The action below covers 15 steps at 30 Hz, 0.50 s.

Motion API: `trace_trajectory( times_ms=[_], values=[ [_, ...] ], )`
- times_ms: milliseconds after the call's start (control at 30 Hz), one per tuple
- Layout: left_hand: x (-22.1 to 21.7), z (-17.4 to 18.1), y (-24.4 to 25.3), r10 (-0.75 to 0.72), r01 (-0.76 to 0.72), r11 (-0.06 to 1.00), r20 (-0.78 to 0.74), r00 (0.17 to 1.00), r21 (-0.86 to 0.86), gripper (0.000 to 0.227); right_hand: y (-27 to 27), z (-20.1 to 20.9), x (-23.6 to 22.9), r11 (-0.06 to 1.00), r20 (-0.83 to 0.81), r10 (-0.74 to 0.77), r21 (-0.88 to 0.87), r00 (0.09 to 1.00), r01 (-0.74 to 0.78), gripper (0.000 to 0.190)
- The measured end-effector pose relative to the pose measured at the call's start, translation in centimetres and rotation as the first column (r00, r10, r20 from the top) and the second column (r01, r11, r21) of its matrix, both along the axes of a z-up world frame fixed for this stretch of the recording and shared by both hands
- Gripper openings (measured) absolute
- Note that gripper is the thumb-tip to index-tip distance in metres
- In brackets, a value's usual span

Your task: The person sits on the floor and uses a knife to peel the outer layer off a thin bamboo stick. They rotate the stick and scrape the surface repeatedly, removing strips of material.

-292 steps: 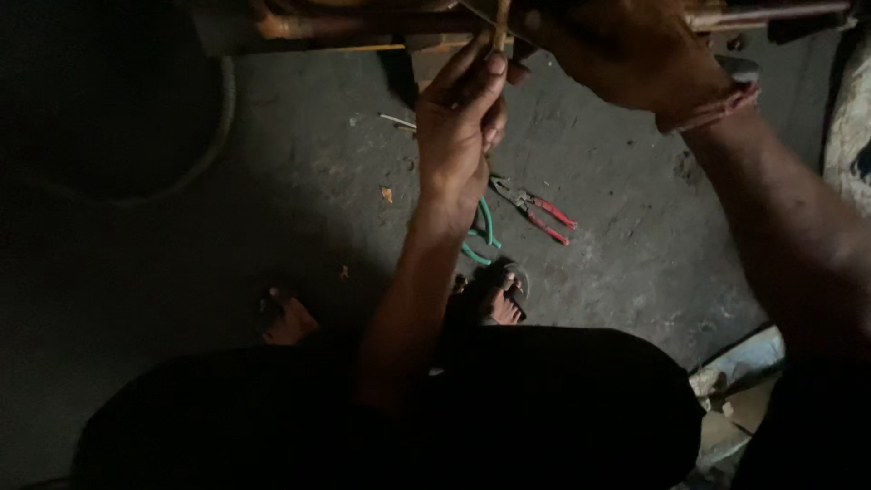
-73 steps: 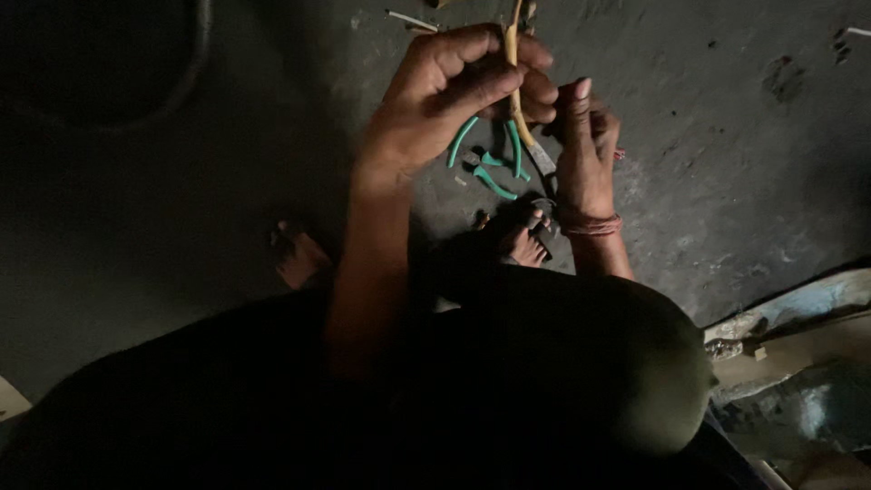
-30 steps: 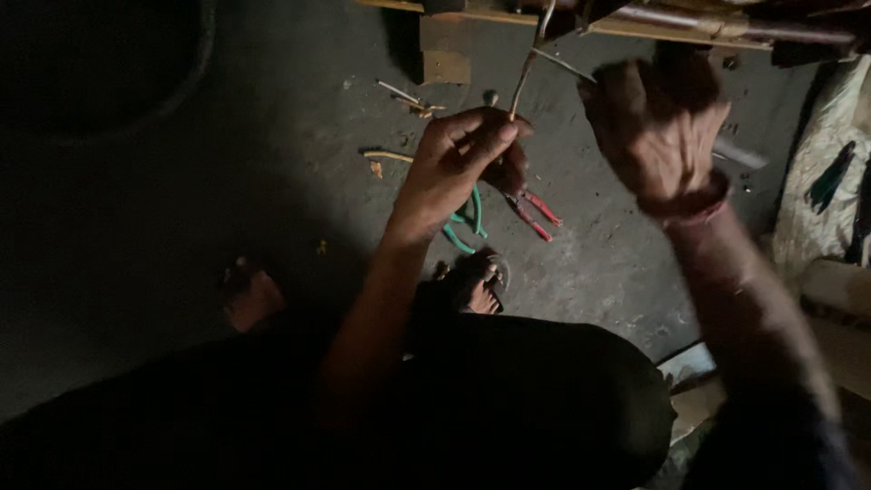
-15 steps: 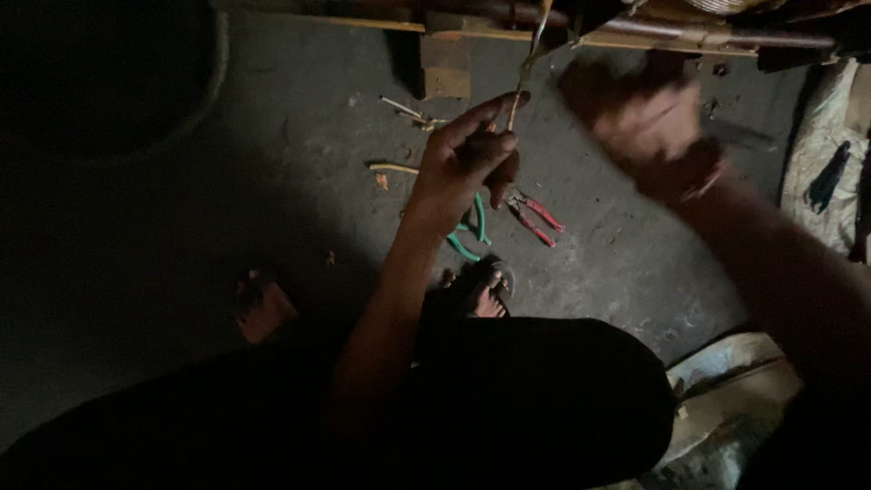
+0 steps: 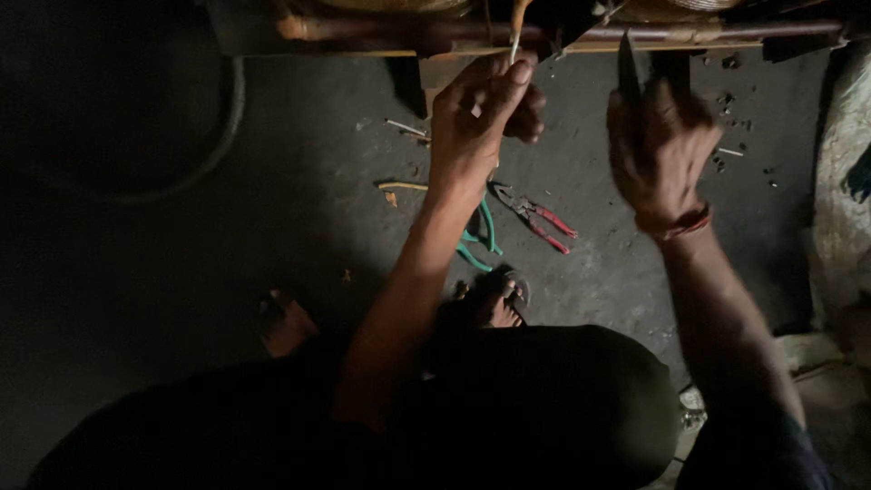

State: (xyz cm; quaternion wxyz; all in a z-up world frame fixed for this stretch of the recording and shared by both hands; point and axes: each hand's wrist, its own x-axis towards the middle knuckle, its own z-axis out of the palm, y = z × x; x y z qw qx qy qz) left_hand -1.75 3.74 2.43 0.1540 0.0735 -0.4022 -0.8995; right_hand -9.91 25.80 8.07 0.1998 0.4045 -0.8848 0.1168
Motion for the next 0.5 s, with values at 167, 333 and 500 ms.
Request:
trace_trajectory(
  times_ms=[167, 333, 500],
  values=[
    [1.8, -1.4, 0.1, -0.133, 0.15, 0.983, -0.16, 0.978, 0.103, 0.033, 1.4, -2.5, 2.5, 0.997, 0.147, -0.075, 0.028, 0.986, 0.072, 0.032],
    [3.3, -2.3, -1.4, -0.319, 0.359, 0.905, -0.195, 0.928, 0.227, 0.038, 1.1, -5.2, 2.9, 0.994, 0.318, -0.094, -0.024, 0.943, 0.107, 0.029],
    [0.2, -2.4, -2.3, -0.285, 0.35, 0.909, -0.276, 0.918, 0.227, 0.049, 0.1, -10.3, 6.6, 0.994, 0.49, -0.061, -0.053, 0.87, 0.099, 0.027]
  ],
)
